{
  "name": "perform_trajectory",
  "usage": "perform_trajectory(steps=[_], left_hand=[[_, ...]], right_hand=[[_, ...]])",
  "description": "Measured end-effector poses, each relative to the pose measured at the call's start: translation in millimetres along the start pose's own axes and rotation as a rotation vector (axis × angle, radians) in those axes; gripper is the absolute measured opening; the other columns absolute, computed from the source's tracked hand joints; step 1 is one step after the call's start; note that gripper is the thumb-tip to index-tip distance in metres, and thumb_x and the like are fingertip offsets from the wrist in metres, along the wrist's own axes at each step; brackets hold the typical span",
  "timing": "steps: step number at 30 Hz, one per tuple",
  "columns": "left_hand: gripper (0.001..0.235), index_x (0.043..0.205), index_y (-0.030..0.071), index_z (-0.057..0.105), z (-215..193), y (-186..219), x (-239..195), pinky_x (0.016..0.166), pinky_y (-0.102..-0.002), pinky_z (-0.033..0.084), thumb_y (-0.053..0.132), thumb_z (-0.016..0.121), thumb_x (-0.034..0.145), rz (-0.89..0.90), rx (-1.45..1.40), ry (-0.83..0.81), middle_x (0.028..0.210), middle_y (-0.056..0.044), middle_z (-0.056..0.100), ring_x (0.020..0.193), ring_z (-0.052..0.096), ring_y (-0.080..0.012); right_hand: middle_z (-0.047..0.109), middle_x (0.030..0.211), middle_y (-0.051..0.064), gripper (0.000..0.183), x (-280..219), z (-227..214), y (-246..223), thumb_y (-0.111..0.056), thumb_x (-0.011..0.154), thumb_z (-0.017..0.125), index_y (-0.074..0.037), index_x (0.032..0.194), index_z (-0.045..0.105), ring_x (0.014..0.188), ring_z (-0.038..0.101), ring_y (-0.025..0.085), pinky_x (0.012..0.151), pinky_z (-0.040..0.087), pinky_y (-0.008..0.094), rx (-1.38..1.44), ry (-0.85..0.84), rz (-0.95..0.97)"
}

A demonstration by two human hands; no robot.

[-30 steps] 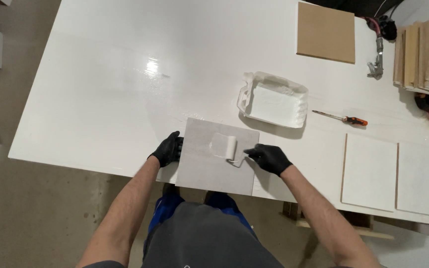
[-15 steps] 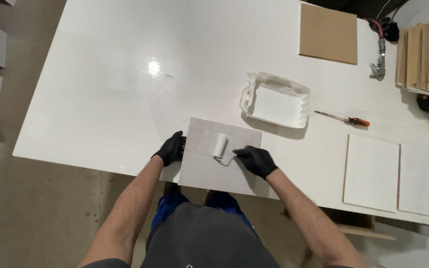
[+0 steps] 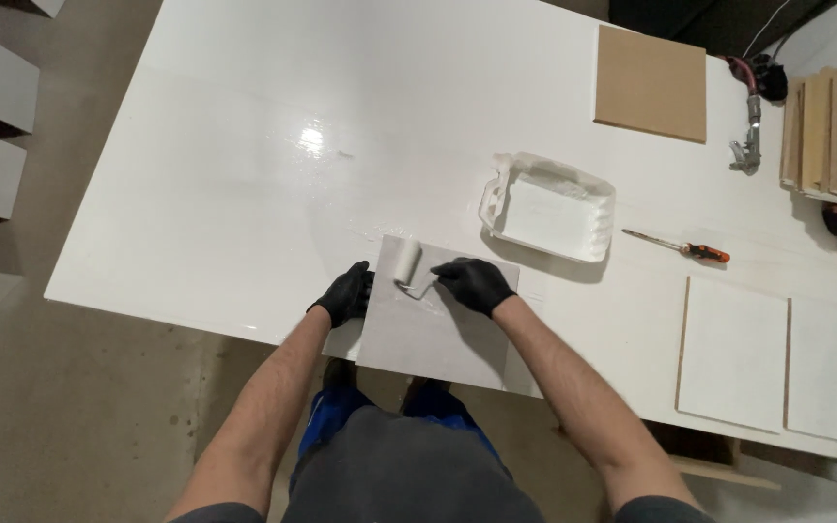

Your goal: Applying white paint or primer to a small wooden board using a hand roller on a workbench.

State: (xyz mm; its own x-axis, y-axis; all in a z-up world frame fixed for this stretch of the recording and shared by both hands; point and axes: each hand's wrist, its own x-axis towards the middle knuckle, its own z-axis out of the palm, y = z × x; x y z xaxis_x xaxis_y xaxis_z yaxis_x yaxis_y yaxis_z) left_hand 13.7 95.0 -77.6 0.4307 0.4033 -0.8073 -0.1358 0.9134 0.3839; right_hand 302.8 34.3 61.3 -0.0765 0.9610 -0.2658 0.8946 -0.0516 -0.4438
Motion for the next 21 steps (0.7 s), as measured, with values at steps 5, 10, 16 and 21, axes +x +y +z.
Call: perform_trajectory(steps=[5, 10, 16, 21], left_hand=[[0.085, 0.155, 0.013, 0.046, 6.3, -1.2, -6.4, 0.117, -0.041, 0.041, 0.067, 0.067, 0.093, -0.008, 0.010, 0.031, 0.153, -0.008, 0.053, 0.136, 0.054, -0.0250], [0.086, 0.157, 0.012, 0.044, 27.2, 7.5, -39.9, 0.120, -0.044, 0.038, 0.064, 0.069, 0.093, 0.033, -0.018, 0.020, 0.158, -0.010, 0.047, 0.143, 0.048, -0.0283], [0.090, 0.157, 0.010, 0.043, 10.7, -1.2, -15.7, 0.121, -0.047, 0.036, 0.066, 0.071, 0.093, 0.063, -0.030, 0.018, 0.158, -0.013, 0.046, 0.143, 0.047, -0.0308], [0.090, 0.157, 0.012, 0.042, 31.8, 12.9, -56.6, 0.124, -0.043, 0.034, 0.068, 0.068, 0.092, 0.047, 0.022, -0.005, 0.159, -0.011, 0.045, 0.144, 0.047, -0.0280]], right_hand=[[0.077, 0.112, 0.001, 0.027, -82.1, -53.8, 67.0, -0.045, 0.094, 0.064, -0.033, 0.116, 0.075, 0.110, 0.070, 0.030, 0.099, 0.058, 0.048, -0.044, -0.101, 0.100], [0.077, 0.115, 0.003, 0.028, -39.4, -39.4, 21.5, -0.038, 0.097, 0.062, -0.027, 0.120, 0.074, 0.108, 0.070, 0.033, 0.097, 0.058, 0.048, -0.067, -0.090, -0.019], [0.076, 0.114, -0.007, 0.028, 42.6, -10.0, -13.5, -0.050, 0.094, 0.066, -0.035, 0.117, 0.075, 0.112, 0.070, 0.025, 0.101, 0.055, 0.043, 0.048, -0.096, -0.086], [0.077, 0.114, -0.003, 0.027, 29.7, -27.1, 16.8, -0.046, 0.093, 0.067, -0.032, 0.115, 0.076, 0.113, 0.069, 0.028, 0.103, 0.055, 0.045, -0.041, -0.146, -0.065]])
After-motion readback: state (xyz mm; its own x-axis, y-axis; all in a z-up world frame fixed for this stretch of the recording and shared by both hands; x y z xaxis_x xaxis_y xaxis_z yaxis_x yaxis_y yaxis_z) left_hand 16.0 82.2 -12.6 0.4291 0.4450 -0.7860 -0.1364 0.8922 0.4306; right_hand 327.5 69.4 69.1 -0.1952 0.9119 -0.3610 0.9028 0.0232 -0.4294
